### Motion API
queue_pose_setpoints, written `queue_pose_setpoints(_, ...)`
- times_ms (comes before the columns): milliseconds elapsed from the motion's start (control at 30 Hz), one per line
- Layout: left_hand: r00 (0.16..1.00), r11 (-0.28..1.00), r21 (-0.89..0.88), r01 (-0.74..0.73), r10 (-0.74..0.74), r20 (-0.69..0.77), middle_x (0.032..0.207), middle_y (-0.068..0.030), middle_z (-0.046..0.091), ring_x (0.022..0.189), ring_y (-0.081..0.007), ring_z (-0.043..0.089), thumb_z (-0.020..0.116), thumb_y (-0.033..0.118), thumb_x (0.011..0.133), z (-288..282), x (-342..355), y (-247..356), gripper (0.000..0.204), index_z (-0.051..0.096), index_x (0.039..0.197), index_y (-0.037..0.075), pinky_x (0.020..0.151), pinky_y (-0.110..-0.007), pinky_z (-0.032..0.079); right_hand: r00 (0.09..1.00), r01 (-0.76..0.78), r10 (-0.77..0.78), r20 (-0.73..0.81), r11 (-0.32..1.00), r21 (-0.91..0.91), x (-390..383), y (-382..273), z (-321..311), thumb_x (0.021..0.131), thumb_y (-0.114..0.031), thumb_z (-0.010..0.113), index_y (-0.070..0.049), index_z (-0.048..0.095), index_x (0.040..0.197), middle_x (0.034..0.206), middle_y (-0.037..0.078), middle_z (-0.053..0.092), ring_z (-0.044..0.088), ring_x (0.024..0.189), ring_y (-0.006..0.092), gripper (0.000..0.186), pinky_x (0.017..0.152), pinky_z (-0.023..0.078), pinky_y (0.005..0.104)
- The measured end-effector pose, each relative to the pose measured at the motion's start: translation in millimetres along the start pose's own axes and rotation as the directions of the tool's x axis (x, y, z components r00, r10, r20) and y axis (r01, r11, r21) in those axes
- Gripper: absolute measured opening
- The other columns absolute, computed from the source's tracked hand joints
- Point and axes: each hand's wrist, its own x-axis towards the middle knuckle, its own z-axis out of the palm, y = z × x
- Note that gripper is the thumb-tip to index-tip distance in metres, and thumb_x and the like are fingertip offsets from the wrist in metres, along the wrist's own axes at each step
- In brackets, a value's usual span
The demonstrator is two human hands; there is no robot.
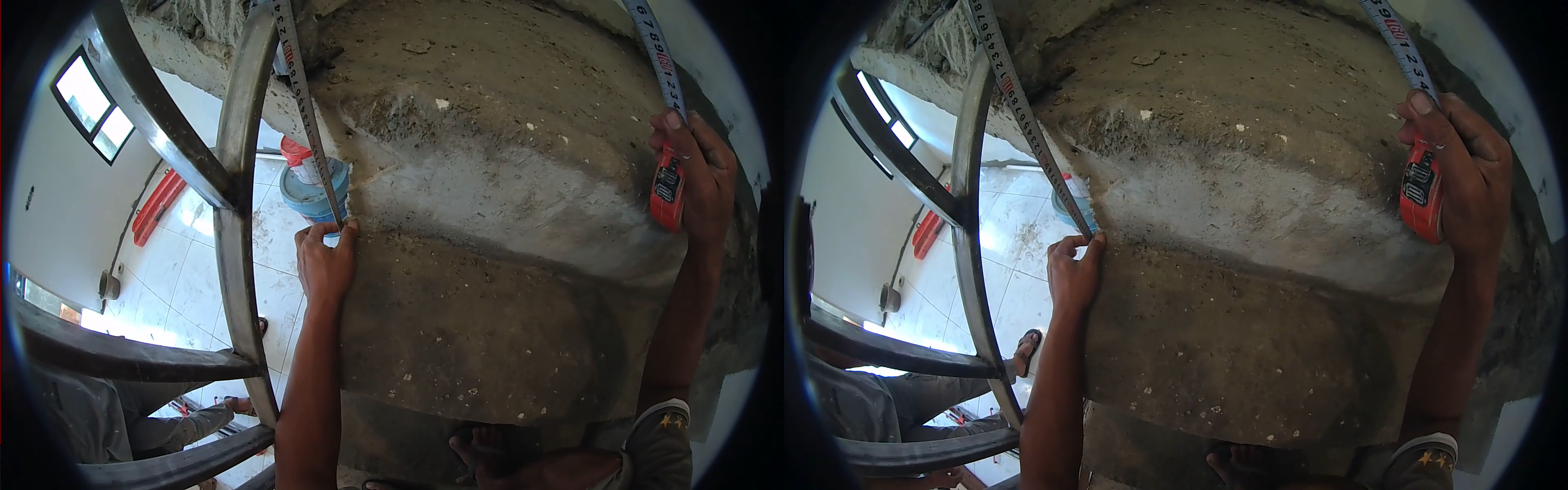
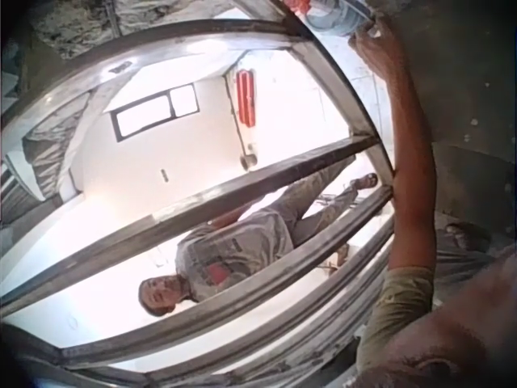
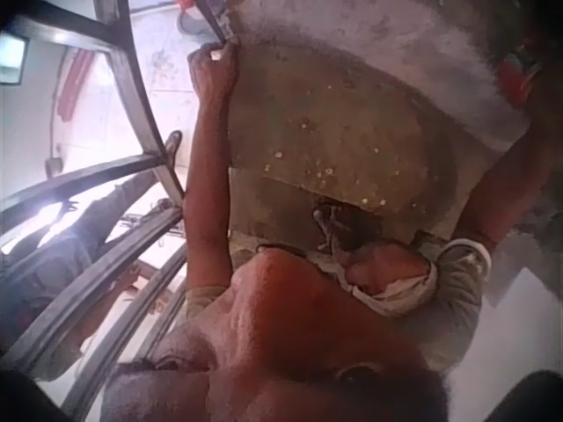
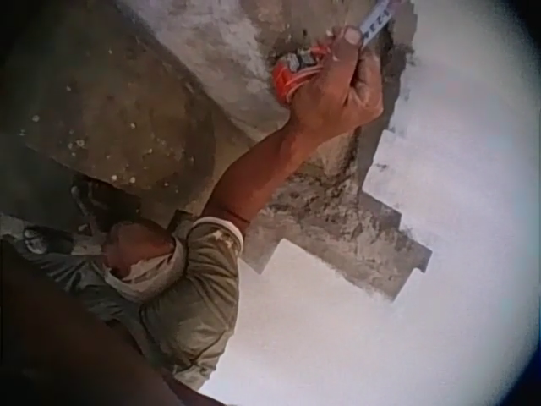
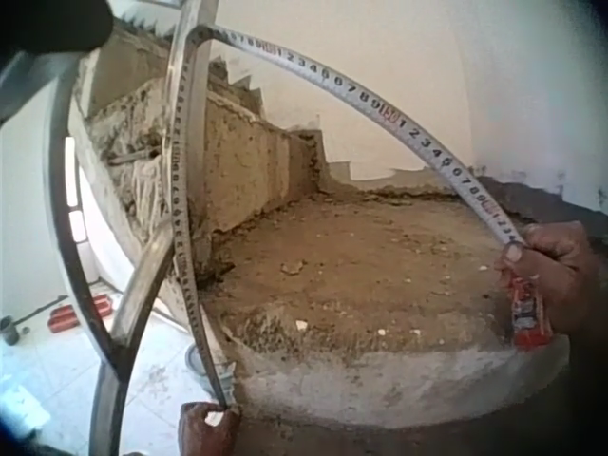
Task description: Measuring concrete stairs and floor tiles using a tape measure.
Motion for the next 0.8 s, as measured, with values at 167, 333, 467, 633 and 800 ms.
queue_pose_setpoints(167,0.994,0.992,-0.095,0.086,-0.078,0.081,0.101,-0.0188,0.074,0.096,-0.0316,0.070,0.073,0.043,0.089,0.5,0.8,2.1,0.045,0.072,0.103,0.001,0.087,-0.041,0.052,0.999,-0.005,0.005,0.040,1.000,-0.020,0.1,-1.4,-2.3,0.099,-0.028,0.069,0.004,0.074,0.105,0.090,0.007,0.071,0.064,0.082,0.0104,0.033,0.076,0.049,0.0232)
queue_pose_setpoints(333,0.994,0.986,-0.136,0.097,-0.089,0.065,0.095,-0.0187,0.075,0.089,-0.0273,0.072,0.070,0.041,0.092,0.0,-0.4,4.1,0.044,0.072,0.103,-0.001,0.083,-0.039,0.053,1.000,0.009,-0.008,0.022,1.000,-0.017,-0.1,-1.3,0.0,0.098,-0.029,0.069,0.004,0.074,0.105,0.089,0.007,0.070,0.064,0.083,0.0111,0.034,0.077,0.049,0.0243)
queue_pose_setpoints(467,0.994,0.989,-0.136,0.062,-0.049,0.096,0.093,-0.0180,0.074,0.087,-0.0352,0.071,0.065,0.036,0.096,-2.3,-0.2,3.3,0.035,0.071,0.104,0.002,0.080,-0.045,0.052,1.000,0.003,-0.003,0.025,1.000,-0.010,0.6,0.8,-0.7,0.098,-0.030,0.070,0.004,0.074,0.105,0.090,0.007,0.070,0.065,0.083,0.0116,0.035,0.077,0.049,0.0247)
queue_pose_setpoints(633,0.997,0.990,-0.132,0.038,-0.028,0.074,0.091,-0.0179,0.074,0.086,-0.0352,0.071,0.064,0.033,0.098,-3.7,-0.5,3.5,0.032,0.071,0.104,0.002,0.080,-0.045,0.052,1.000,0.004,-0.004,0.014,1.000,-0.014,0.8,0.0,-0.3,0.098,-0.030,0.070,0.004,0.074,0.106,0.089,0.007,0.070,0.064,0.082,0.0103,0.035,0.076,0.049,0.0237)
queue_pose_setpoints(800,0.998,0.989,-0.146,0.002,0.007,0.058,0.091,-0.0178,0.074,0.086,-0.0350,0.071,0.064,0.033,0.098,-2.3,-1.5,3.2,0.032,0.071,0.104,0.002,0.079,-0.045,0.052,1.000,0.013,-0.013,-0.018,1.000,0.004,0.7,2.0,0.5,0.098,-0.030,0.070,0.004,0.074,0.106,0.087,0.006,0.069,0.063,0.081,0.0091,0.035,0.074,0.047,0.0227)
